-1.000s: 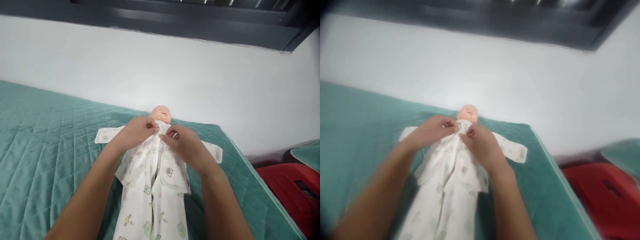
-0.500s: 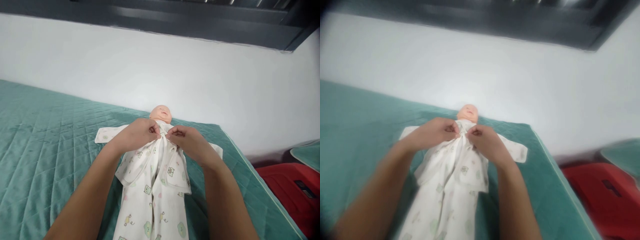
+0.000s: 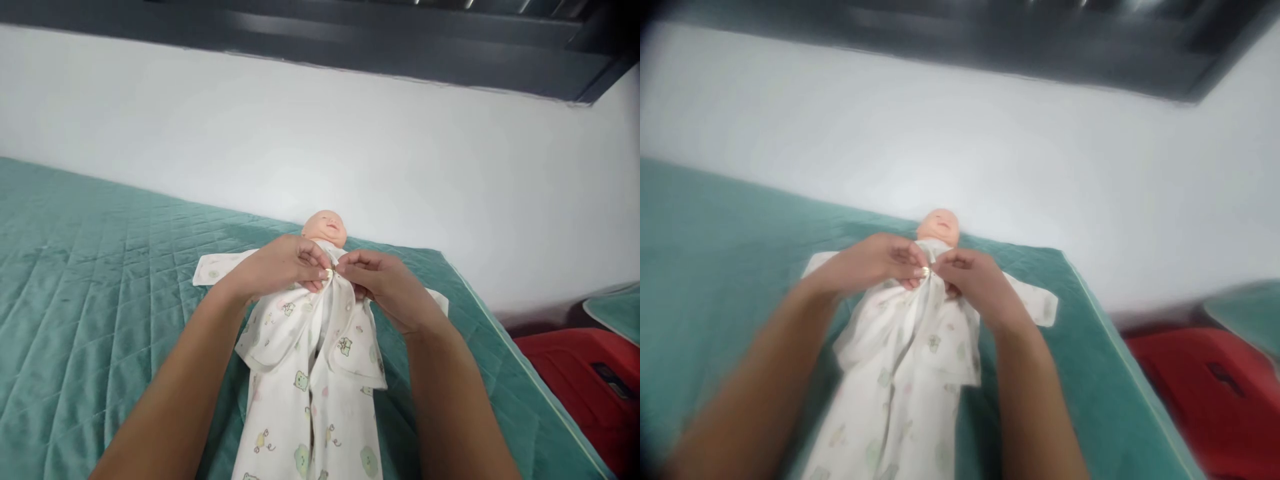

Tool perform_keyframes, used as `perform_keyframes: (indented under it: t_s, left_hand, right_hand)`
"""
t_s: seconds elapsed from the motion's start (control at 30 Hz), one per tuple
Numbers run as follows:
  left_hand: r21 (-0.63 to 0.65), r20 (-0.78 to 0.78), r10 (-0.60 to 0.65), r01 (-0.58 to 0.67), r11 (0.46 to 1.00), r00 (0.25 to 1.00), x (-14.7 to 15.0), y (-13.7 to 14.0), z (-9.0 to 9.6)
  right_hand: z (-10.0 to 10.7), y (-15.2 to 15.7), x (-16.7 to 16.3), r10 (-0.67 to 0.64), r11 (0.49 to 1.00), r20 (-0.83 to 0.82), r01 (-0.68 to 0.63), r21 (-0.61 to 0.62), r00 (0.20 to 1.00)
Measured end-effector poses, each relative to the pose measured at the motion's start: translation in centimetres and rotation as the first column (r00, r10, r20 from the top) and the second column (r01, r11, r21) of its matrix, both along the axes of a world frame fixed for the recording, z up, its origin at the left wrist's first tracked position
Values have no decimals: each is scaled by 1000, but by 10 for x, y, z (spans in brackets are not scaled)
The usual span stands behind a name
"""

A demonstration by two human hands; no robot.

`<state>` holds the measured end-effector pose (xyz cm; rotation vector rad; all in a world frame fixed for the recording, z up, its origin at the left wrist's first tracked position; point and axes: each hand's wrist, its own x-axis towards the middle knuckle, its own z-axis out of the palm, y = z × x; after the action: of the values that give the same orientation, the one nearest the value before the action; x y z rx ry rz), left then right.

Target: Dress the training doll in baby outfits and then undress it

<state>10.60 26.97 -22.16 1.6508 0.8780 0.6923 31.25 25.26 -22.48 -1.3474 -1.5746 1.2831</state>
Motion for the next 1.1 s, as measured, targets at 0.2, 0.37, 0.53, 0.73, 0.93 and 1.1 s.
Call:
perform_keyframes:
  t_s: [0.2,0.37,0.53,0.73,0.93,1.1]
  left_hand:
    - [-24,-2,44,-44,999,999,1,-2,0]
    - [78,-176,81,-68,995,981,3,-7,7]
    - [115,-240,75,-49,992,968,3,-7,8]
    - [98,-184,64,-47,994,981,2,-5,6]
    - [9,-67,85,-84,996,994,5,-4,4]
    - [-59,13,119,-118,991,993,6,-2,0]
  right_hand:
    - [1,-1,-1,13,999,13,-13,-30,1000]
    - [2,-3,0,31,1000,100,-31,-6,995]
    - [1,-2,1,35,999,97,-35,2,995]
    - [0,-1,4,83,996,57,-84,14,995]
    - [0,-2,3,108,994,39,-109,5,993]
    - [3,-5,-4,80,997,74,-78,-19,994]
